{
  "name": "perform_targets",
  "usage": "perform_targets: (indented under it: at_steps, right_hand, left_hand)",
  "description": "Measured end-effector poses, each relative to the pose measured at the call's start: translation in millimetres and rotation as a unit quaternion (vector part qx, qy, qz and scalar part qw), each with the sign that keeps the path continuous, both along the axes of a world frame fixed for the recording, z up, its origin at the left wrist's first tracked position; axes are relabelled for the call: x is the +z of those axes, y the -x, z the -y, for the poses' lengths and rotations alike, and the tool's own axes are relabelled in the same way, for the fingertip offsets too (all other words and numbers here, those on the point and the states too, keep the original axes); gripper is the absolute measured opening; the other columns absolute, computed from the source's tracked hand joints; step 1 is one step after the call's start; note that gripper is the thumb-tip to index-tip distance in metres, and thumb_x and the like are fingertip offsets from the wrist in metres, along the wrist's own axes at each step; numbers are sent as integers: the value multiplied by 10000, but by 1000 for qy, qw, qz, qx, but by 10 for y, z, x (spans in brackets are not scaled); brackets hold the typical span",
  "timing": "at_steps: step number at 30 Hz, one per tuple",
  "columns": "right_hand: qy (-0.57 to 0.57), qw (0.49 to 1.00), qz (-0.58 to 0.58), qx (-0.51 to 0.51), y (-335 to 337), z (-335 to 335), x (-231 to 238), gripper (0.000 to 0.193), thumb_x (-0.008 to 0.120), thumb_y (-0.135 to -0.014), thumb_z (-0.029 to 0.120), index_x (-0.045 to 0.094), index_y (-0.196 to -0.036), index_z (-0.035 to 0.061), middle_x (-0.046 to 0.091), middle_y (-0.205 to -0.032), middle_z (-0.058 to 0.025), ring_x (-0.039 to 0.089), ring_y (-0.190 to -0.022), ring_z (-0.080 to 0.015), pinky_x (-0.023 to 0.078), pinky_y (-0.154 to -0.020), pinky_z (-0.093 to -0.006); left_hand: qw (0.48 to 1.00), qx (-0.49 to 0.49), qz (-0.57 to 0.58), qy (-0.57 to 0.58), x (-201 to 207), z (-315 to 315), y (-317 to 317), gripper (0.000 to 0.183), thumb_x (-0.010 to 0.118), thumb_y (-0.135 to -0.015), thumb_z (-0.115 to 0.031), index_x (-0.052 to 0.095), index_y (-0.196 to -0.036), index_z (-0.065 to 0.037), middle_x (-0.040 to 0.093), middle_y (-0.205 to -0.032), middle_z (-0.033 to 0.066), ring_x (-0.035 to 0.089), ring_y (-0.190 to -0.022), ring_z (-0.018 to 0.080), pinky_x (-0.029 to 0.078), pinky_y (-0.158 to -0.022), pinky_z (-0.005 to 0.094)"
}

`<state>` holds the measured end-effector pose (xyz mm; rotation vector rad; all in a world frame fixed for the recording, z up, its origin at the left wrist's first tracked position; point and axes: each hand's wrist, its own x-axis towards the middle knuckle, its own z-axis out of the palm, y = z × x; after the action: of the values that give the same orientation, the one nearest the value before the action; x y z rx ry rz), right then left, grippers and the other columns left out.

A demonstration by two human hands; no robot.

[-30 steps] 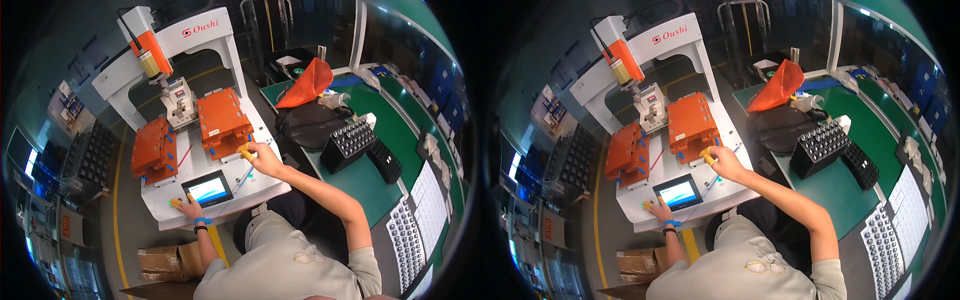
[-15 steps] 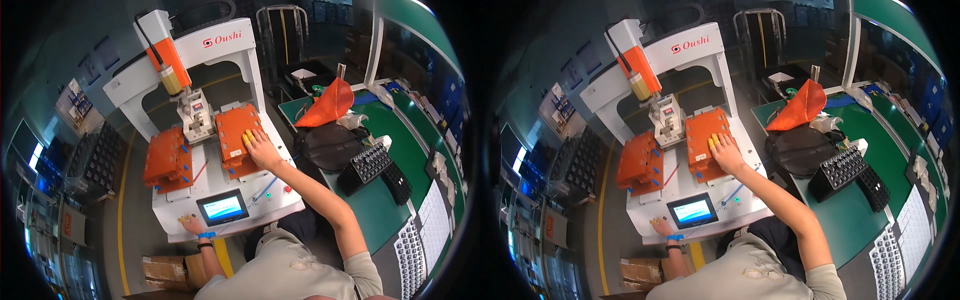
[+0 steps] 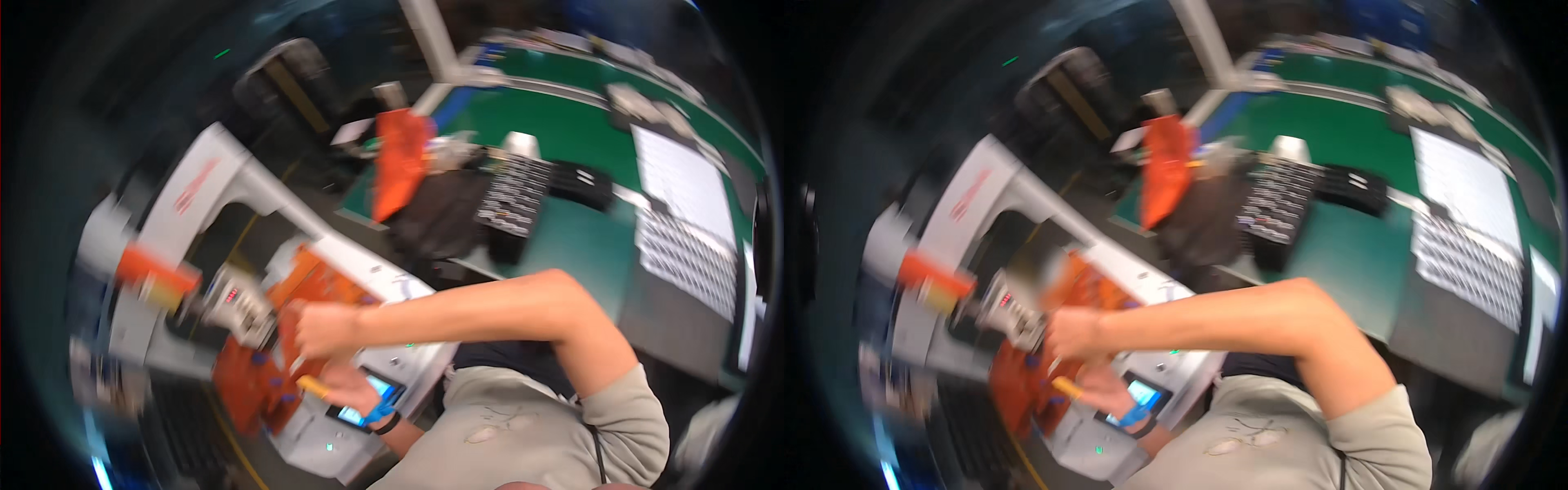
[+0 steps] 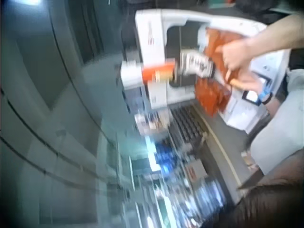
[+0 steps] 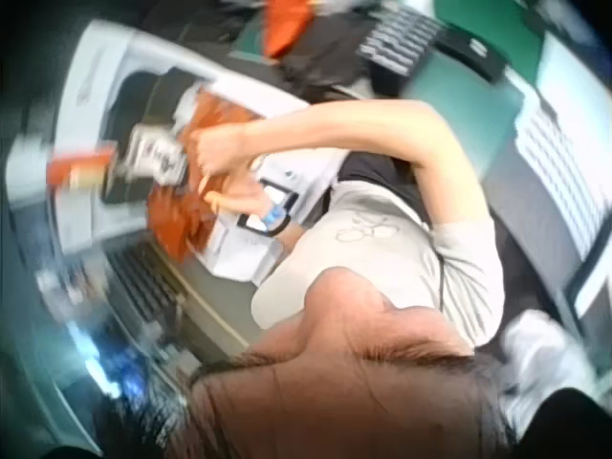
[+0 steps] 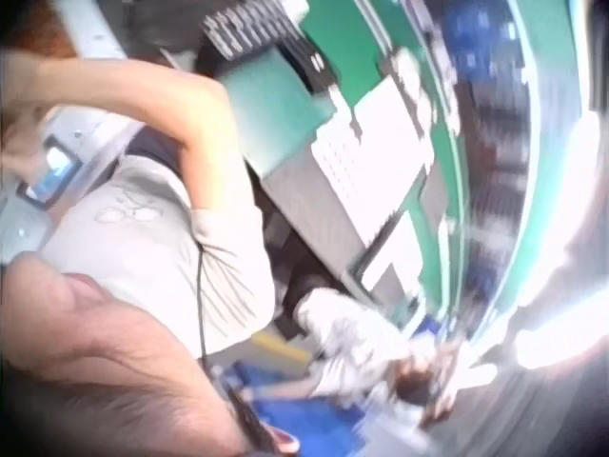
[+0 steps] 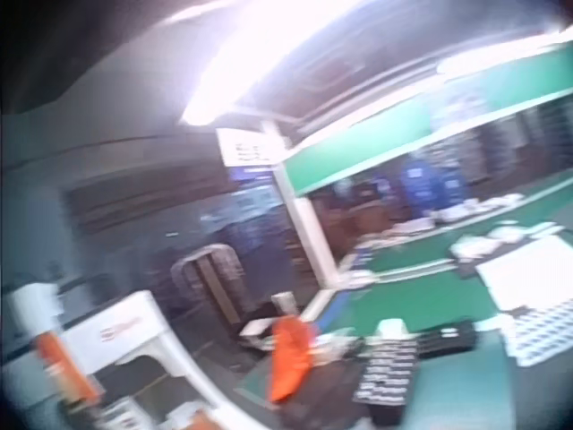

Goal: The person places small white square components onto an orange circuit board using yellow finger cots. They then pick up the board and place it into a white testing machine labeled 'Oushi' before removing it and returning to the workbench to continue placing components.

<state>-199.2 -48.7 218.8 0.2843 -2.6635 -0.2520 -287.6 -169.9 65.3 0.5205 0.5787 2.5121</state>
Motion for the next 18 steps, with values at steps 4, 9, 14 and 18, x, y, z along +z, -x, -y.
perform_targets:
  at_steps: [4, 9, 14, 18]
  right_hand:
    - [-137, 988, -37, -54, -115, 422, -149, 164, 749, -719, 334, 772, -818, 206, 728, -939, 36, 687, -890, -177, 459, -876, -448]
    - [-213, 972, 7, -96, -407, 516, 21, 248, 569, -895, 256, 788, -909, 140, 733, -900, -32, 699, -903, -297, 313, -1100, -636]
    - [-180, 950, -200, -156, -1044, 538, 112, 335, 550, -896, 273, 676, -1119, 59, 657, -1123, -140, 603, -1120, -351, 331, -1133, -580]
    - [-118, 907, -335, -227, -1773, 573, -1, 492, 534, -896, 288, 586, -1288, -5, 596, -1302, -227, 526, -1294, -395, 346, -1160, -534]
  left_hand:
    - [988, 98, -84, 85, 458, -34, -390, 414, 516, -987, -374, 583, -1270, -79, 609, -1187, 62, 588, -1119, 203, 465, -950, 362]
    - [968, 108, -169, 149, 531, -203, -539, 447, 500, -973, -363, 565, -1289, -54, 609, -1197, 83, 593, -1135, 217, 474, -950, 374]
    - [972, -23, -193, 129, 491, -452, -1110, 477, 511, -941, -347, 546, -1310, -48, 597, -1236, 97, 585, -1163, 235, 467, -978, 389]
    - [963, -156, -189, 109, 487, -541, -1479, 505, 520, -915, -335, 531, -1327, -43, 587, -1267, 108, 578, -1185, 250, 462, -1000, 402]
